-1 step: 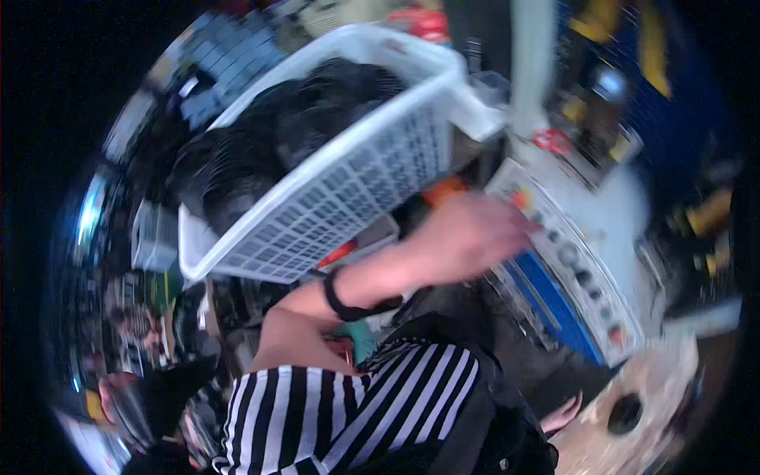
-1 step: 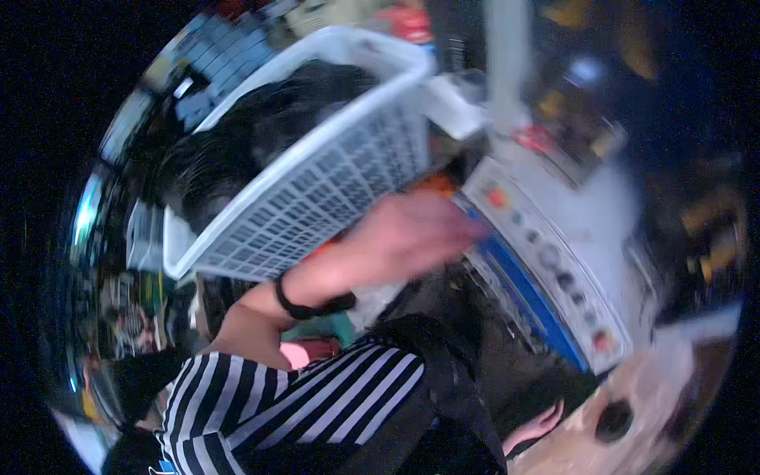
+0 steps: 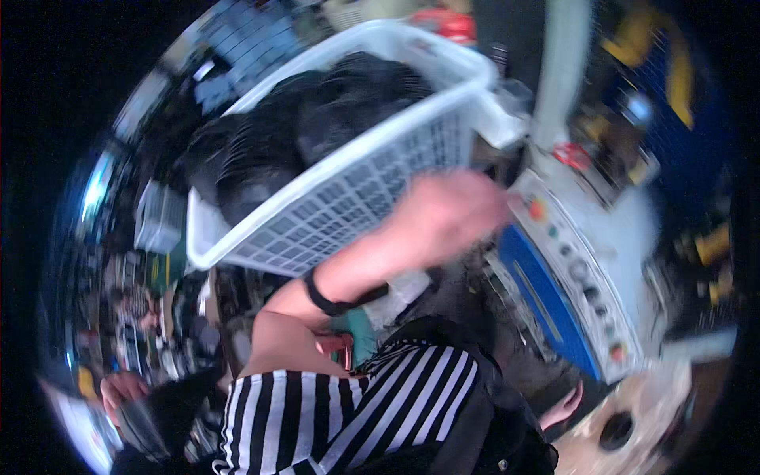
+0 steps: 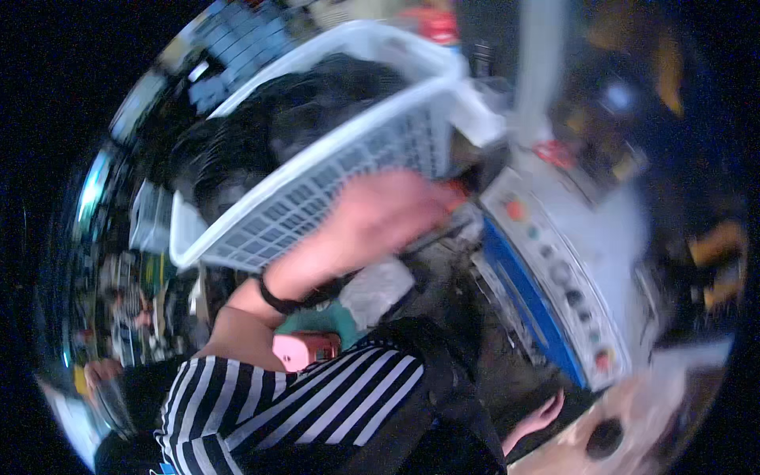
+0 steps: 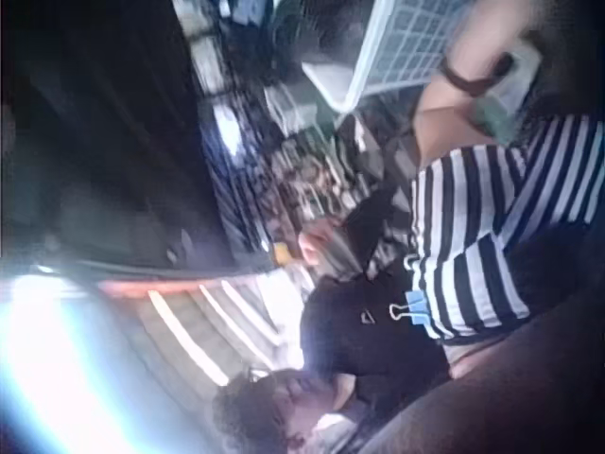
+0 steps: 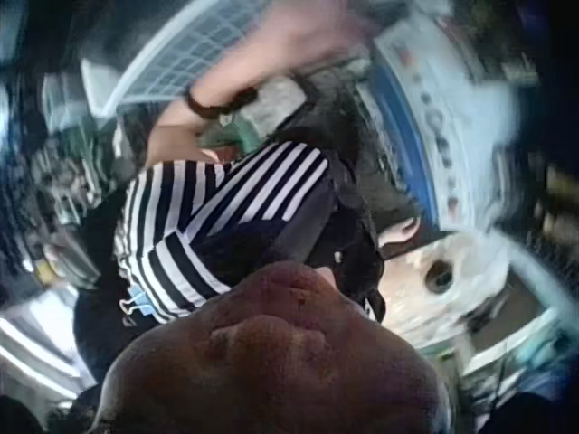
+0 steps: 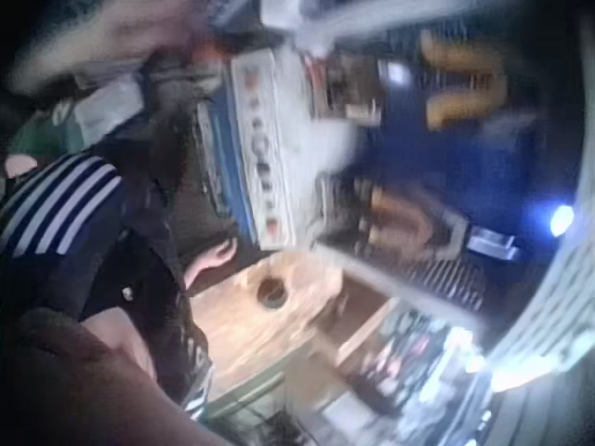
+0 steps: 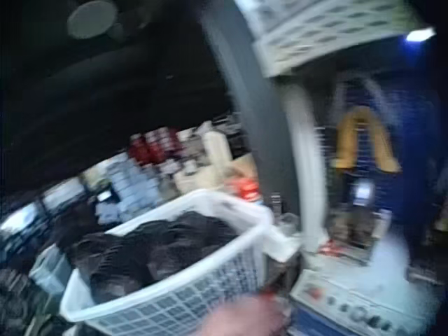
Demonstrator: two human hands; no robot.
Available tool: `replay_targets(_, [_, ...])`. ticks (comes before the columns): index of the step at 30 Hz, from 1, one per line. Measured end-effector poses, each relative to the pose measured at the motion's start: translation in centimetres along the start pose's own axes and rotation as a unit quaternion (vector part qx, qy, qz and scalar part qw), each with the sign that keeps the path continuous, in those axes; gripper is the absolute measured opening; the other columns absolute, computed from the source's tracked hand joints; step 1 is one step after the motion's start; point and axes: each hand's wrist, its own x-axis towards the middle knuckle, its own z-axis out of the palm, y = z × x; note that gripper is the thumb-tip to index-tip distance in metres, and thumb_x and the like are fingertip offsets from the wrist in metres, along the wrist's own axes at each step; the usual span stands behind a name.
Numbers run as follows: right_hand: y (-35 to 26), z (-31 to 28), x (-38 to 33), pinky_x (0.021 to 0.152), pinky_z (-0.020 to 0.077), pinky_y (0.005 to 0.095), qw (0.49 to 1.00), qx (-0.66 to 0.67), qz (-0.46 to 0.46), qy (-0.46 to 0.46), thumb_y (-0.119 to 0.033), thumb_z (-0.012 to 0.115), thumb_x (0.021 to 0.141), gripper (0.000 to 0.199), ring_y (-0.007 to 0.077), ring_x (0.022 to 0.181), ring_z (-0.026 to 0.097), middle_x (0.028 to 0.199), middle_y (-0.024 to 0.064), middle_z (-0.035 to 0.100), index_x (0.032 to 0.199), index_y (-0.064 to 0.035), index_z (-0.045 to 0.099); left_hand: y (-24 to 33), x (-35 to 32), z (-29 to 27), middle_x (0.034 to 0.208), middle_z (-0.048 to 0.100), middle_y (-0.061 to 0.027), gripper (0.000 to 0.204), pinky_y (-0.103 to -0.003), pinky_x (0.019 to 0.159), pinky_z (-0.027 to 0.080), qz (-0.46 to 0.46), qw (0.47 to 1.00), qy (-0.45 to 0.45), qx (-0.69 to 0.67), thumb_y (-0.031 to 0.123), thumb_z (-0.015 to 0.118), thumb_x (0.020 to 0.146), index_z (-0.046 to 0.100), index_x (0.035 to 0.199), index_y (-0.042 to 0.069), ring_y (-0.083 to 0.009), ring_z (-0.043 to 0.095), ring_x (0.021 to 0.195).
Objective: Using a lasting machine to shape and heat-set shoe uppers on lasts in a factory setting.
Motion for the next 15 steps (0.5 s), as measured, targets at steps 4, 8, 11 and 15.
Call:
replay_targets(4, [-13.9, 11.7, 4.3, 0.093, 0.0388, 0.0321, 0.974, 0.057, -0.127, -0.181, -0.013, 0.049, 0.093, 0.028, 0.0223, 0.103, 0.054, 0.110, 0.0136, 0.060, 0.113, 0.0049, 0.055, -7.7, -7.6, -18.4, 0.087, 0.068, -0.0061, 0.015, -0.026, 0.071, 0.049, -0.330, 0.924, 0.139, 0.132, 0.010, 0.063, 0.083, 0.067, 0.095, 0.003, -0.0110, 0.062, 0.079])
replay_targets(8, [-26.5, 20.7, 2.0, 0.091, 0.0401, 0.0301, 0.917, 0.160, -0.191, -0.312, -0.011, 0.049, 0.092, 0.023, 0.0188, 0.099, 0.055, 0.107, 0.0111, 0.061, 0.109, 0.0027, 0.058, -17.6, -23.0, -34.6, 0.077, 0.068, -0.0089, 0.019, -0.029, 0.067, 0.050, -0.516, 0.759, 0.221, 0.329, 0.022, 0.062, 0.081, 0.068, 0.095, 0.010, -0.0181, 0.066, 0.071])
replay_targets(11, [-31.6, 25.0, 0.2, 0.090, 0.0404, 0.0290, 0.873, 0.210, -0.207, -0.390, -0.008, 0.049, 0.092, 0.020, 0.0167, 0.098, 0.055, 0.105, 0.0089, 0.062, 0.106, 0.0009, 0.059, -22.6, -31.0, -38.1, 0.086, 0.065, -0.0096, 0.027, -0.037, 0.071, 0.050, -0.511, 0.700, 0.105, 0.487, 0.027, 0.066, 0.077, 0.064, 0.100, 0.013, -0.0259, 0.063, 0.083])
replay_targets(15, [-37.4, 27.2, -2.2, 0.089, 0.0411, 0.0281, 0.842, 0.197, -0.215, -0.454, -0.003, 0.048, 0.091, 0.016, 0.0154, 0.095, 0.056, 0.100, 0.0066, 0.062, 0.102, -0.0005, 0.059, -27.4, -34.0, -36.9, 0.087, 0.059, -0.0082, 0.027, -0.040, 0.070, 0.049, -0.459, 0.645, -0.059, 0.608, 0.027, 0.066, 0.075, 0.056, 0.095, 0.012, -0.0282, 0.059, 0.087])
